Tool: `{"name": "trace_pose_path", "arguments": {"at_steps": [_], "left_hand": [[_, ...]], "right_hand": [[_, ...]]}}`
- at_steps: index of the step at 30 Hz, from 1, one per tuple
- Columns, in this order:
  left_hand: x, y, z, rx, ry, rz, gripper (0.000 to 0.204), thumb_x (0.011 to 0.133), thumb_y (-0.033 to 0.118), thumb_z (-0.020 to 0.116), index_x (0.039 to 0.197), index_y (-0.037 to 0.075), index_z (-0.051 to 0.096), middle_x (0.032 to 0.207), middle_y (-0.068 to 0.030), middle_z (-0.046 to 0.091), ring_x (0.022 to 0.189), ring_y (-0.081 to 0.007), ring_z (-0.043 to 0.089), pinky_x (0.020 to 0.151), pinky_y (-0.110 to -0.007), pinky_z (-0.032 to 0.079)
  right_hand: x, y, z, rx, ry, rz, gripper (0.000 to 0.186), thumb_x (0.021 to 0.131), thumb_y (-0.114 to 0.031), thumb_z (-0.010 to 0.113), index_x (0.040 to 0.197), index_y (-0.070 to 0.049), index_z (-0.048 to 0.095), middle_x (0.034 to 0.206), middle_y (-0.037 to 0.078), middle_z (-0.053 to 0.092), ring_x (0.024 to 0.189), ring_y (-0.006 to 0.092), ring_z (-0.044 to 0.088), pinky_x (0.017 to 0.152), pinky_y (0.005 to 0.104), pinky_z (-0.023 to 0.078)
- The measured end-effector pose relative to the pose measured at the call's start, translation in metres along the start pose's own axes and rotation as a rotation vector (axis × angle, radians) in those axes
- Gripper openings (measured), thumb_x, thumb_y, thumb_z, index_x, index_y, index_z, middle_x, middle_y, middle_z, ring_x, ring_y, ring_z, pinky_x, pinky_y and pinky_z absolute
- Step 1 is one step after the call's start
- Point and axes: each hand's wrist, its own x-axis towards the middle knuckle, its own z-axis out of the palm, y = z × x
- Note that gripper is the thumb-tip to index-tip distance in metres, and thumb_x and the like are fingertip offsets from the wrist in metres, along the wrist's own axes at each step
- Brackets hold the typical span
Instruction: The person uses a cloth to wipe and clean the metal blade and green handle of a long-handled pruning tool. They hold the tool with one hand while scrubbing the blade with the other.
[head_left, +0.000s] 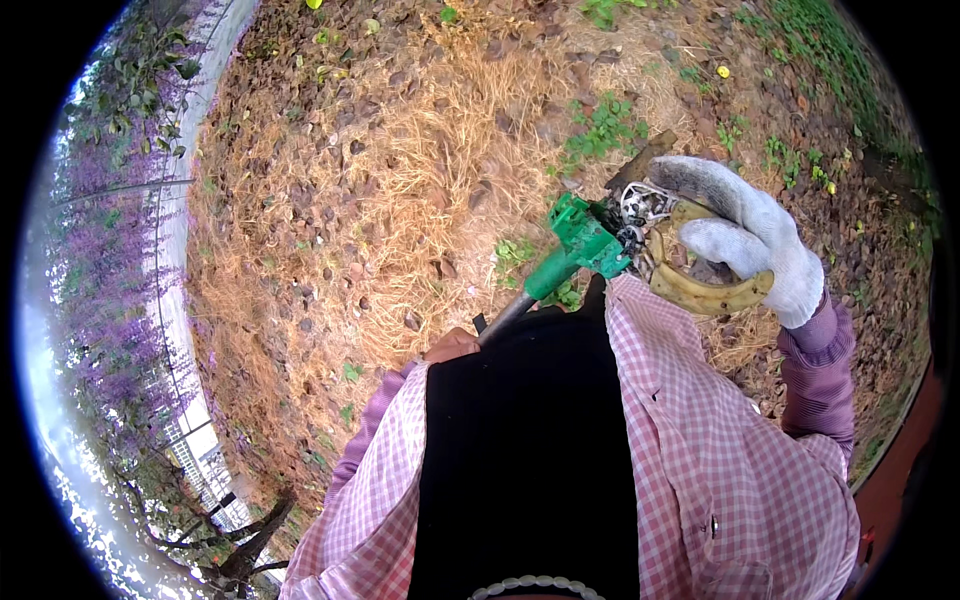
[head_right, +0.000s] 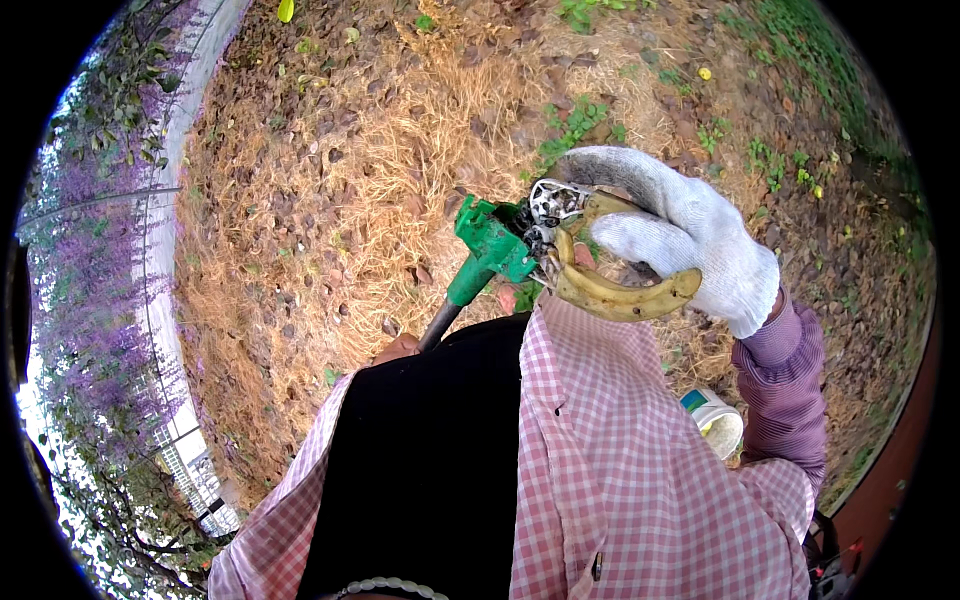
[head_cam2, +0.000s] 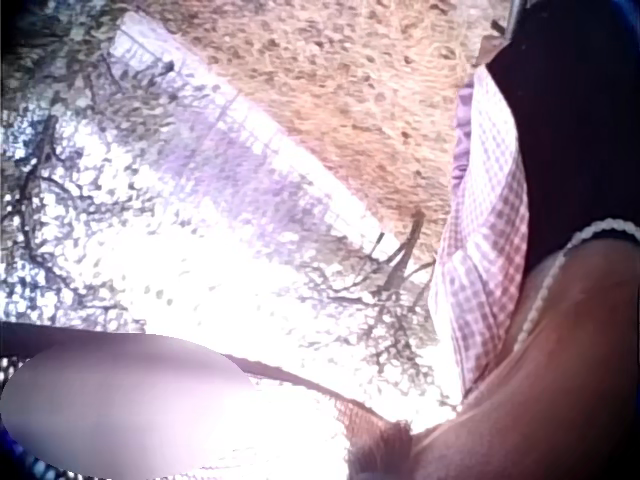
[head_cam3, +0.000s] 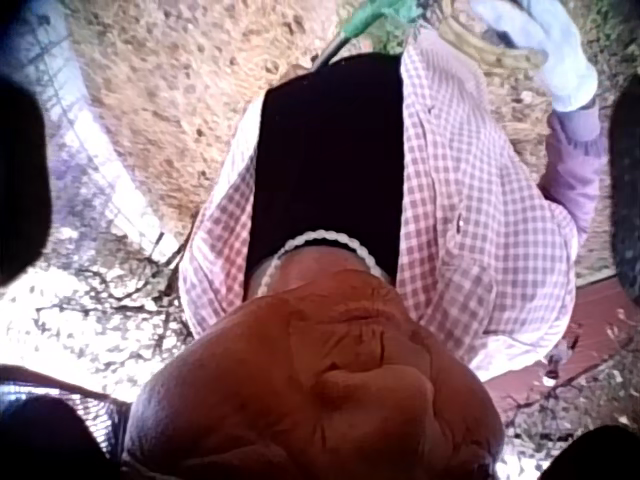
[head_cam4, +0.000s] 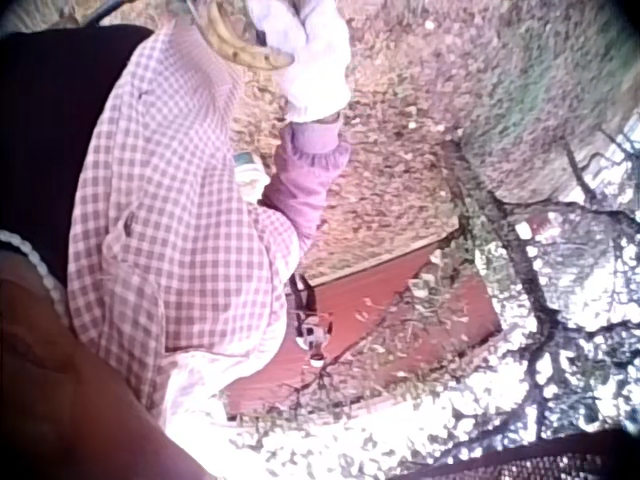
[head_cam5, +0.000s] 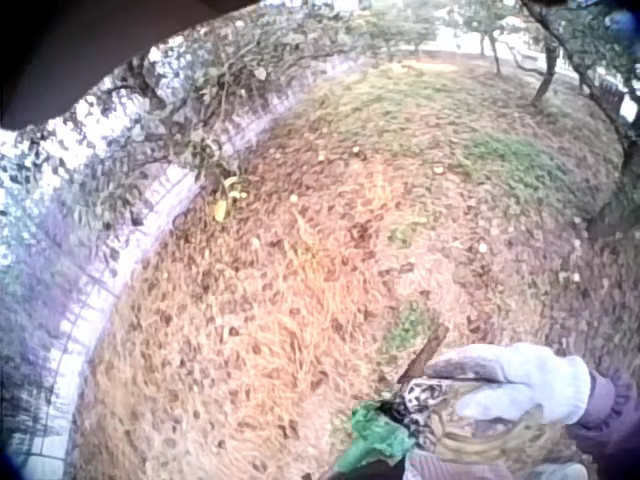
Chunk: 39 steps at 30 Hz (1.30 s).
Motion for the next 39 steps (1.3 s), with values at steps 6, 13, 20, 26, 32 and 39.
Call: {"name": "trace_pose_path", "arguments": {"at_steps": [6,13,20,26,32,39], "left_hand": [[0.009,0.012,-0.012,0.058,-0.193,0.036,0.046,0.090,0.036,0.055,0.055,0.011,0.038,0.052,0.0078,0.030,0.049,-0.0032,0.027,0.045,-0.027,0.020],[0.001,0.064,0.007,0.254,-0.202,0.036,0.045,0.090,0.036,0.054,0.058,0.007,0.043,0.055,0.0042,0.034,0.055,-0.0046,0.032,0.048,-0.028,0.024],[0.004,0.106,0.024,0.658,-0.028,0.123,0.052,0.084,0.040,0.060,0.118,0.001,0.051,0.098,-0.0097,0.059,0.096,-0.0208,0.059,0.086,-0.031,0.046],[0.035,0.197,0.092,0.620,0.032,0.390,0.089,0.073,0.049,0.071,0.136,0.002,0.029,0.123,-0.0163,0.047,0.116,-0.0254,0.047,0.097,-0.040,0.038],[0.072,0.210,0.148,0.652,0.286,0.588,0.094,0.066,0.045,0.078,0.132,-0.003,0.031,0.111,-0.0211,0.055,0.100,-0.0307,0.057,0.085,-0.039,0.047],[0.082,0.211,0.142,0.804,0.481,0.694,0.075,0.070,0.047,0.071,0.118,-0.006,0.047,0.083,-0.0203,0.062,0.073,-0.0312,0.063,0.067,-0.038,0.050]], "right_hand": [[0.003,-0.030,-0.006,0.093,-0.139,0.259,0.038,0.084,-0.023,0.059,0.115,-0.001,0.058,0.094,0.003,0.064,0.066,0.0042,0.051,0.057,0.0205,0.041],[0.014,-0.048,-0.006,0.228,-0.149,0.256,0.030,0.083,-0.023,0.059,0.102,0.000,0.062,0.078,0.001,0.059,0.060,0.0045,0.048,0.052,0.0197,0.038],[0.018,-0.046,-0.010,0.392,-0.121,0.253,0.025,0.083,-0.024,0.059,0.095,-0.002,0.060,0.080,0.003,0.057,0.061,0.0057,0.048,0.057,0.0191,0.040],[0.018,-0.051,-0.010,0.625,-0.125,0.300,0.029,0.084,-0.025,0.057,0.097,0.001,0.059,0.089,0.011,0.061,0.073,0.0154,0.061,0.064,0.0247,0.051],[0.024,-0.036,-0.028,0.766,-0.299,0.151,0.048,0.081,-0.022,0.057,0.117,0.008,0.050,0.104,0.017,0.061,0.089,0.0231,0.063,0.078,0.0317,0.052],[0.032,-0.028,-0.016,0.511,-0.308,0.081,0.078,0.058,-0.015,0.079,0.124,0.005,0.042,0.106,0.012,0.057,0.094,0.0195,0.060,0.078,0.0313,0.051]]}}
